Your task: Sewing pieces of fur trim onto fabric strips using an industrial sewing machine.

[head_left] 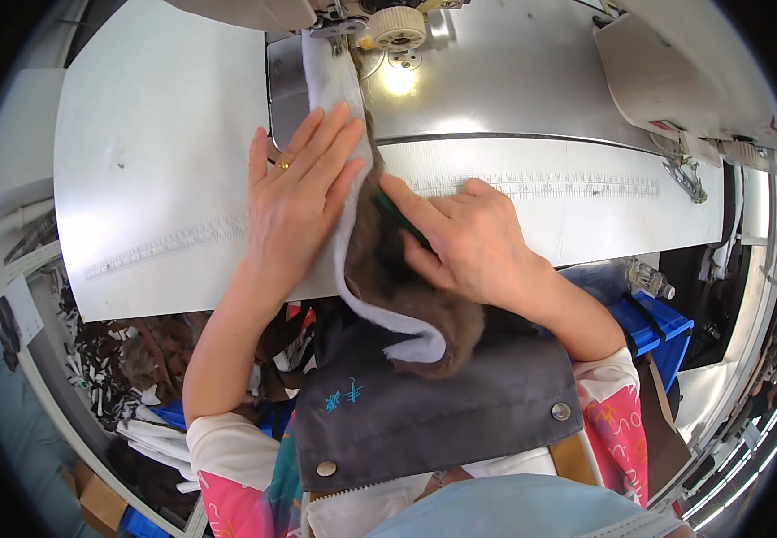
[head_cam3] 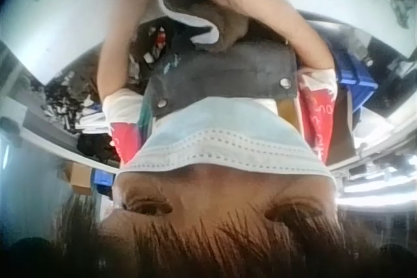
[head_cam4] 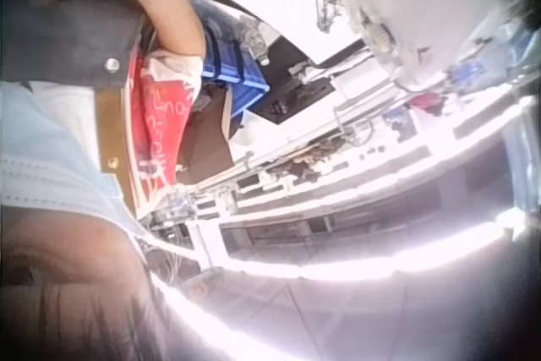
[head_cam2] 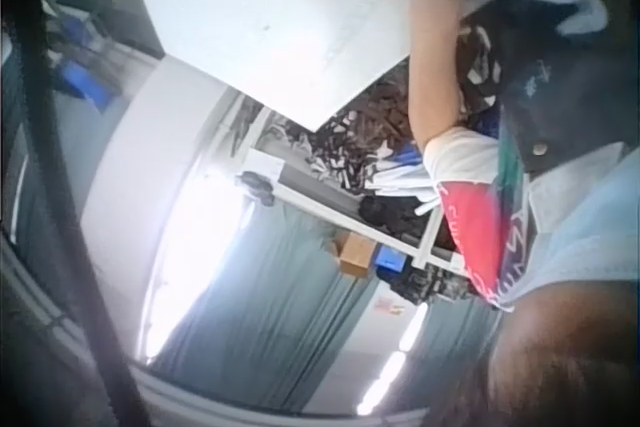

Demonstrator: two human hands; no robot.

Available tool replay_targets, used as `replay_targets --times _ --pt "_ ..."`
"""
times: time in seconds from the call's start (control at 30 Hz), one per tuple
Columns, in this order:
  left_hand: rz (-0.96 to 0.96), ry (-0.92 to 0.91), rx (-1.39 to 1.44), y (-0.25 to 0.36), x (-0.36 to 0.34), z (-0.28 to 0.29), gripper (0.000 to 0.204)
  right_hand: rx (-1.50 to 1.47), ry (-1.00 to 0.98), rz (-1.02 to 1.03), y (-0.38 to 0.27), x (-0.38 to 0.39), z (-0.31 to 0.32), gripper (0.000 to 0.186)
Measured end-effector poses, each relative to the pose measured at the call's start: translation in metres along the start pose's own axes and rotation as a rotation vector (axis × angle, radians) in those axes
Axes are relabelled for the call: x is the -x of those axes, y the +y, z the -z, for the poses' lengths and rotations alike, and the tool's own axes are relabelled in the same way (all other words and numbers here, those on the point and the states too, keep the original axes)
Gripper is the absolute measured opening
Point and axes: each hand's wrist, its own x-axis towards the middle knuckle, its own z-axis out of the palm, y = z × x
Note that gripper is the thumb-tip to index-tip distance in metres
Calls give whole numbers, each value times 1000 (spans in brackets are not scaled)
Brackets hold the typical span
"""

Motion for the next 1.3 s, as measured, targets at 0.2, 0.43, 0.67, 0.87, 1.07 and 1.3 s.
replay_targets --times 0.2,0.43,0.67,0.87,1.07,1.3 --pt "-4 28 6 -15 -14 -12 29 5 16 20 11 -20 2 47" --pt "65 14 112 -21 -20 -17 30 -55 24 -50 12 -4 12 43" --pt "100 -5 167 -22 -19 -18 31 -272 70 -148 -1 20 13 42" --pt "120 -62 213 -22 -19 -15 33 -195 -50 -173 -1 12 8 51" --pt "196 -110 310 -11 -6 -7 36 -315 -215 -7 3 17 16 50" --pt "55 -127 10 19 29 6 44 -101 -153 90 -12 50 12 44"
